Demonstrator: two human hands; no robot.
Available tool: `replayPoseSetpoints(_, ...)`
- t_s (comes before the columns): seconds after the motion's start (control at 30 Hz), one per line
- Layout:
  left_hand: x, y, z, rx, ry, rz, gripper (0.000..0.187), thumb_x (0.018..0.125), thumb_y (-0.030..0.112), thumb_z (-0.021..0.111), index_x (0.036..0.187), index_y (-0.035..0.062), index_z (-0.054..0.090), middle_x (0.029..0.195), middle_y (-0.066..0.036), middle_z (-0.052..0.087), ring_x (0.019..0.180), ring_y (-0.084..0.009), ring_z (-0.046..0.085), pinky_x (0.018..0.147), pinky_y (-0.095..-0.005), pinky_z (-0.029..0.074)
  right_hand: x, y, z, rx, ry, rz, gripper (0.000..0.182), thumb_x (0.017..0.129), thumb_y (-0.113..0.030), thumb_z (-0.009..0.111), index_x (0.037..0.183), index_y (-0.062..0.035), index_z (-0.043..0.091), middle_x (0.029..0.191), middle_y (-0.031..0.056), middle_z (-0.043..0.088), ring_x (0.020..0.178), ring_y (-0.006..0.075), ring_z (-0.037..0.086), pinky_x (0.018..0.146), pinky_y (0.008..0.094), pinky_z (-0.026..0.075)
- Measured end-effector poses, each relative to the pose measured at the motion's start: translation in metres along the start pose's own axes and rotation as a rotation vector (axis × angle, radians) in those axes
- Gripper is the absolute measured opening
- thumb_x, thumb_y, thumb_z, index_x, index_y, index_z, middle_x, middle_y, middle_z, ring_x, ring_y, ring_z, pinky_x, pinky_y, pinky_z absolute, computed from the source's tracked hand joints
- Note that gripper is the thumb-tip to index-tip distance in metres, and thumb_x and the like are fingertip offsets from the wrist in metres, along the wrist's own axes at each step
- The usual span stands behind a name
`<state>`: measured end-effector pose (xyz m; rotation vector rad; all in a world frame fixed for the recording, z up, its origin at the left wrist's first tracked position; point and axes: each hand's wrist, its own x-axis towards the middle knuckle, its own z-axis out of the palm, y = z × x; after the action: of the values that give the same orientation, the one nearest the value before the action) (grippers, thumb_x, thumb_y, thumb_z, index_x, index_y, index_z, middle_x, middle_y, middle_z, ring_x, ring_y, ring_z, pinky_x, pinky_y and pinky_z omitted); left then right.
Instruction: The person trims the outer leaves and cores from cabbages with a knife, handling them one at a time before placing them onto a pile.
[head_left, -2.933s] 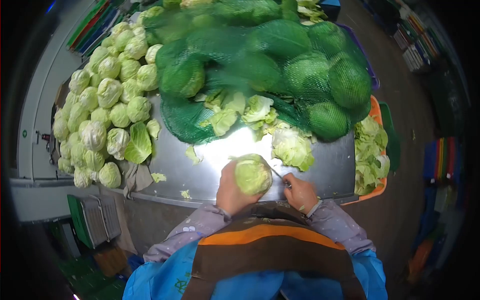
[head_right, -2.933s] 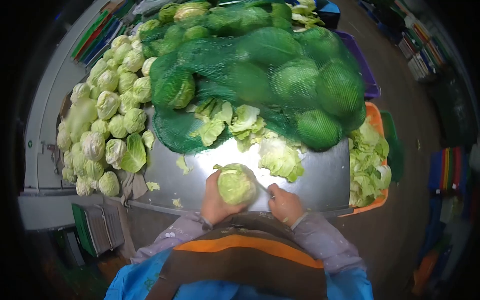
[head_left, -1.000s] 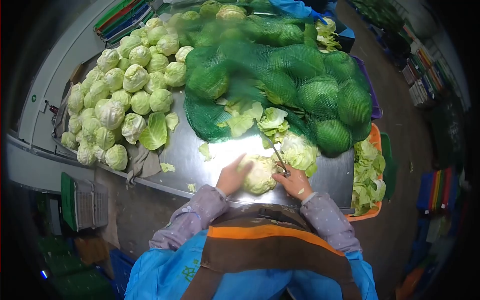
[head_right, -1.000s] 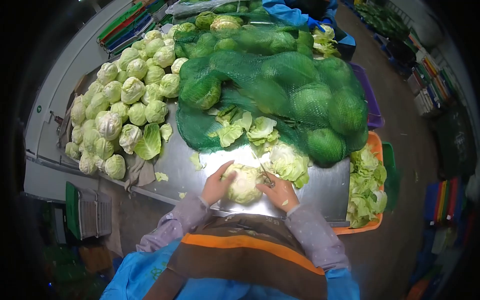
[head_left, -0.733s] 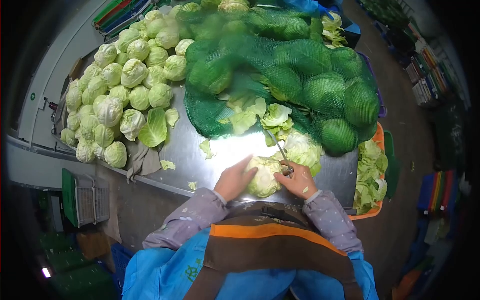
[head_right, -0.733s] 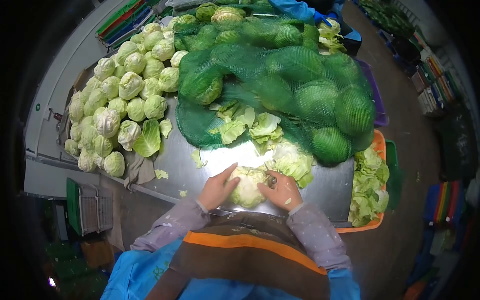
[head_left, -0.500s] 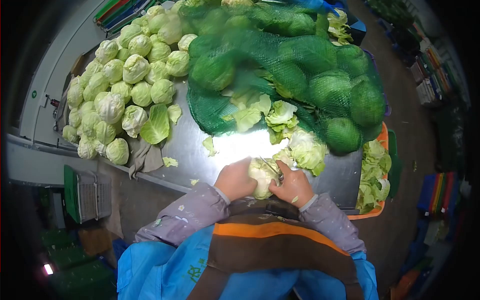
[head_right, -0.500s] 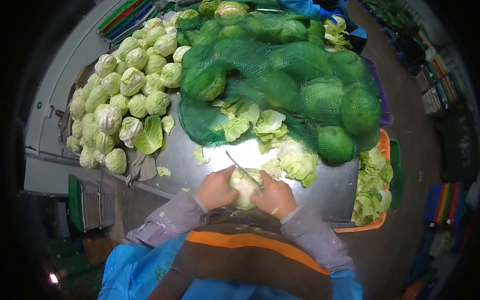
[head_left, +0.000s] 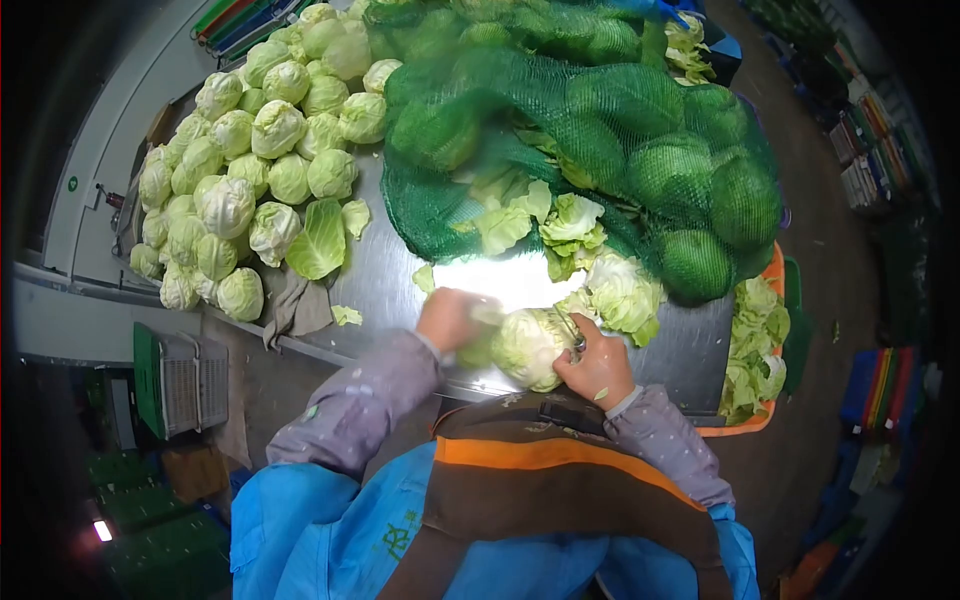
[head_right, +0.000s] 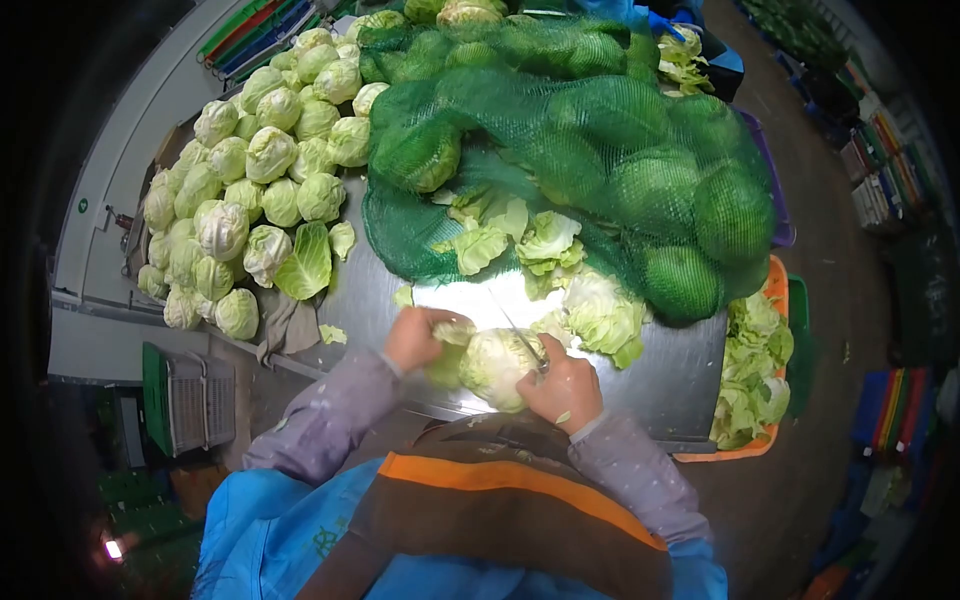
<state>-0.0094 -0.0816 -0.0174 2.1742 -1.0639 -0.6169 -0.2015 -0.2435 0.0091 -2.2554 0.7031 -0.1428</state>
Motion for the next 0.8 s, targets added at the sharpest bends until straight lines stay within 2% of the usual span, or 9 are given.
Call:
replayPoseSetpoints(0.07, 0.023, -0.018, -0.005, 0.427, 0.277, -0.120, 0.046, 0.066, 0.024, 0.073, 0.108, 0.0083, 0.063, 0.092, -0.020, 0.065, 0.085, -0.0348, 0.062, 0.076, -0.0402, 0.050, -0.002, 0.005, -0.002, 0.037, 0.013, 0.010, 0.053, 0.067, -0.024, 0.065, 0.114, -0.0012, 0.059, 0.065, 0.0196, 0.063, 0.061, 0.0345, 0.064, 0.063, 0.0391, 0.054)
replayPoseSetpoints(0.17, 0.024, 0.021, -0.009, 0.392, 0.557, 0.055, 0.055, 0.068, 0.020, 0.074, 0.116, 0.0019, 0.056, 0.117, -0.022, 0.057, 0.108, -0.0333, 0.054, 0.088, -0.0413, 0.044, 0.003, 0.007, -0.012, 0.097, -0.006, 0.058, 0.052, 0.066, -0.023, 0.066, 0.113, -0.0008, 0.060, 0.065, 0.0194, 0.063, 0.061, 0.0324, 0.064, 0.062, 0.0367, 0.053)
replayPoseSetpoints(0.23, -0.001, 0.068, 0.014, -0.171, 0.051, -0.046, 0.084, 0.061, 0.030, 0.081, 0.128, -0.0014, 0.041, 0.121, -0.022, 0.049, 0.116, -0.0361, 0.046, 0.098, -0.0419, 0.038, 0.006, 0.007, -0.018, 0.113, -0.090, 0.122, 0.050, 0.065, -0.023, 0.067, 0.109, 0.0005, 0.062, 0.067, 0.0191, 0.064, 0.062, 0.0302, 0.064, 0.064, 0.0345, 0.052)
replayPoseSetpoints(0.3, -0.011, 0.077, 0.043, -0.128, 0.019, 0.103, 0.100, 0.054, 0.033, 0.084, 0.133, -0.0005, 0.033, 0.125, -0.022, 0.045, 0.117, -0.0365, 0.045, 0.100, -0.0407, 0.037, 0.014, 0.012, -0.023, 0.105, -0.122, 0.079, 0.050, 0.065, -0.022, 0.066, 0.109, 0.0008, 0.062, 0.067, 0.0190, 0.064, 0.063, 0.0305, 0.064, 0.064, 0.0351, 0.052)
replayPoseSetpoints(0.47, -0.015, 0.094, 0.052, -0.072, -0.005, 0.053, 0.106, 0.051, 0.031, 0.087, 0.135, 0.0006, 0.031, 0.130, -0.023, 0.042, 0.122, -0.0378, 0.039, 0.103, -0.0410, 0.034, 0.026, 0.048, -0.028, -0.201, -0.071, 0.050, 0.036, 0.066, -0.019, 0.064, 0.097, -0.0017, 0.066, 0.073, 0.0204, 0.065, 0.069, 0.0355, 0.064, 0.067, 0.0399, 0.052)
replayPoseSetpoints(0.67, -0.005, 0.055, 0.031, -0.180, -0.015, 0.225, 0.111, 0.051, 0.029, 0.089, 0.138, -0.0010, 0.027, 0.132, -0.023, 0.040, 0.124, -0.0352, 0.039, 0.105, -0.0389, 0.033, 0.009, 0.100, 0.014, -0.147, 0.017, 0.068, 0.024, 0.071, -0.018, 0.071, 0.091, -0.0042, 0.066, 0.077, 0.0210, 0.064, 0.072, 0.0358, 0.064, 0.067, 0.0407, 0.051)
replayPoseSetpoints(0.73, -0.011, 0.038, 0.024, -0.287, 0.146, -0.148, 0.108, 0.053, 0.030, 0.089, 0.137, -0.0024, 0.029, 0.134, -0.022, 0.040, 0.126, -0.0321, 0.039, 0.105, -0.0379, 0.033, -0.010, 0.106, 0.025, 0.014, 0.118, 0.183, 0.027, 0.072, -0.021, 0.072, 0.092, -0.0038, 0.064, 0.075, 0.0193, 0.064, 0.070, 0.0364, 0.064, 0.065, 0.0400, 0.050)
replayPoseSetpoints(0.77, -0.012, 0.025, 0.036, -0.615, 0.007, -0.177, 0.100, 0.057, 0.031, 0.088, 0.134, -0.0019, 0.033, 0.132, -0.021, 0.040, 0.125, -0.0311, 0.039, 0.104, -0.0381, 0.034, -0.022, 0.109, 0.024, 0.019, 0.111, 0.184, 0.027, 0.072, -0.021, 0.072, 0.092, -0.0038, 0.064, 0.075, 0.0193, 0.064, 0.070, 0.0364, 0.064, 0.065, 0.0400, 0.050)
replayPoseSetpoints(0.8, -0.011, 0.023, 0.046, -0.614, 0.010, -0.186, 0.100, 0.057, 0.031, 0.088, 0.134, -0.0019, 0.033, 0.132, -0.021, 0.040, 0.125, -0.0311, 0.039, 0.104, -0.0381, 0.034, -0.034, 0.111, 0.016, 0.032, 0.041, 0.163, 0.031, 0.075, -0.022, 0.070, 0.098, -0.0038, 0.062, 0.079, 0.0198, 0.065, 0.073, 0.0368, 0.064, 0.067, 0.0407, 0.050)
